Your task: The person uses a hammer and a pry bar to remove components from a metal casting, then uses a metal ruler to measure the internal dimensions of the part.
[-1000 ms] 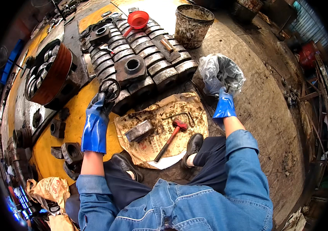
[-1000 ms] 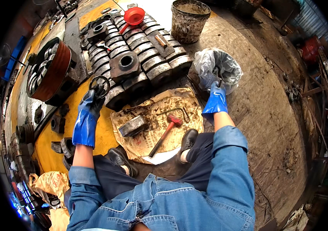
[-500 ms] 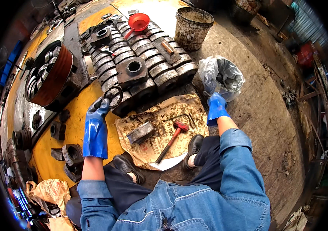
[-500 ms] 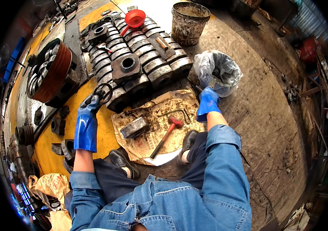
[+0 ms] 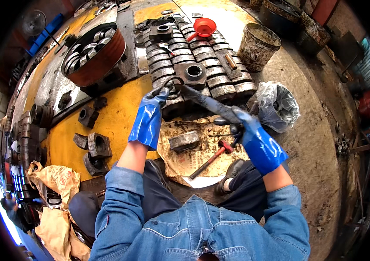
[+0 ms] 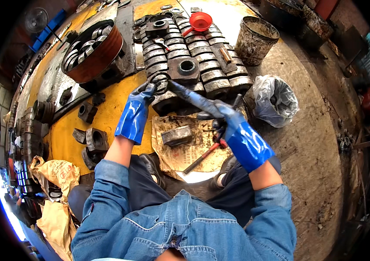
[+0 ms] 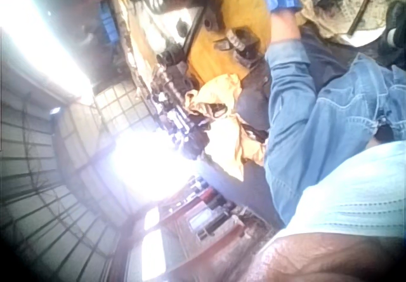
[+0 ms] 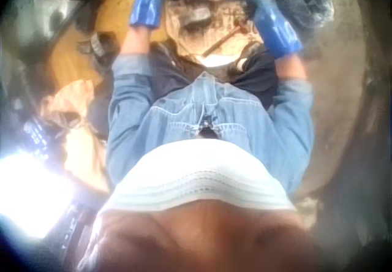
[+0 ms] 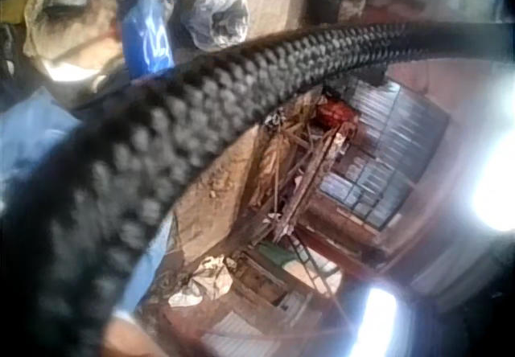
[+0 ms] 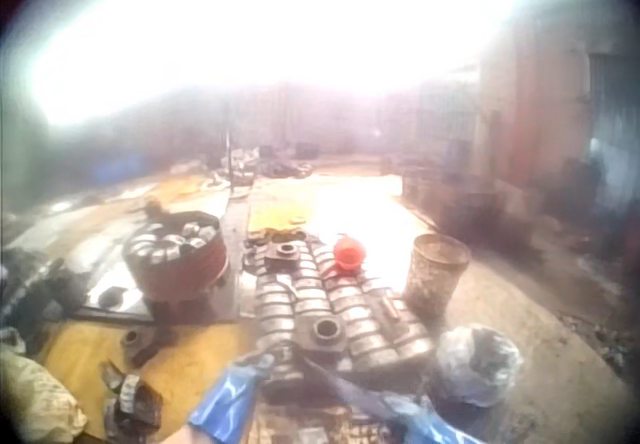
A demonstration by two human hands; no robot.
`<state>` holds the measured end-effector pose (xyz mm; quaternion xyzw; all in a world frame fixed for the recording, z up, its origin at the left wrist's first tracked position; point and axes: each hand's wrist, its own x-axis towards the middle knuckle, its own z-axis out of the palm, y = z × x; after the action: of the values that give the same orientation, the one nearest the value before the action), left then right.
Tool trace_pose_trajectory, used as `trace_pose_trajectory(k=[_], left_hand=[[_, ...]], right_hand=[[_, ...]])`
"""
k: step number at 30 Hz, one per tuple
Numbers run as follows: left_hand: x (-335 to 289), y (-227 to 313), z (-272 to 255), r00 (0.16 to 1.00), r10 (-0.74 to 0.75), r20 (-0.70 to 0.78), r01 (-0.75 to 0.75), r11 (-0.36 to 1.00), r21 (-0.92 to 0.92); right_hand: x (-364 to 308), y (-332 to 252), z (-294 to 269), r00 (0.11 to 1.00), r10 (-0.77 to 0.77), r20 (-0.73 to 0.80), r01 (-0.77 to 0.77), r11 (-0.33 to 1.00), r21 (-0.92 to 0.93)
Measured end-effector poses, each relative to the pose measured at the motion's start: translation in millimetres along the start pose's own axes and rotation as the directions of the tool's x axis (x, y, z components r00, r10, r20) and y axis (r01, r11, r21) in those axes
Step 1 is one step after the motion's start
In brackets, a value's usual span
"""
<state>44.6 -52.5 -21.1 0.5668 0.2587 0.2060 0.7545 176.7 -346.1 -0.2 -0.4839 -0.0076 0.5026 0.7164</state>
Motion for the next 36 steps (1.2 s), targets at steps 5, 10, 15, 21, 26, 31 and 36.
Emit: trace_pose_trajectory(k=[5, 10, 15, 21, 26, 31, 36], left_hand=[[0, 0, 19, 0.999, 0.023, 0.036, -0.020, 0.997, -0.072], [26, -33, 0, 0.994, 0.093, 0.064, -0.094, 0.995, 0.017], [30, -39, -6, 0.990, 0.072, 0.120, -0.095, 0.975, 0.202], [6, -12, -3, 0.949, -0.289, 0.125, 0.222, 0.894, 0.389], [-1, -2, -2, 0.867, -0.484, 0.118, 0.348, 0.759, 0.550], [-8, 2, 1, 0.836, -0.542, 0.081, 0.391, 0.693, 0.605], [-5, -16, -3, 0.865, -0.502, -0.001, 0.381, 0.656, 0.652]], right_hand=[[26, 35, 9, 0.983, 0.144, -0.111, -0.081, 0.893, 0.444], [36, 41, 8, 0.987, 0.157, -0.024, -0.123, 0.853, 0.507], [35, 39, -5, 0.998, 0.047, 0.039, -0.059, 0.896, 0.441], [17, 22, -3, 0.995, 0.101, 0.024, -0.103, 0.959, 0.264], [12, 39, -16, 0.988, 0.141, 0.066, -0.144, 0.989, 0.035], [-9, 52, -6, 0.999, 0.024, -0.021, -0.030, 0.952, -0.306], [-17, 39, 13, 0.998, -0.011, 0.065, 0.056, 0.652, -0.756]])
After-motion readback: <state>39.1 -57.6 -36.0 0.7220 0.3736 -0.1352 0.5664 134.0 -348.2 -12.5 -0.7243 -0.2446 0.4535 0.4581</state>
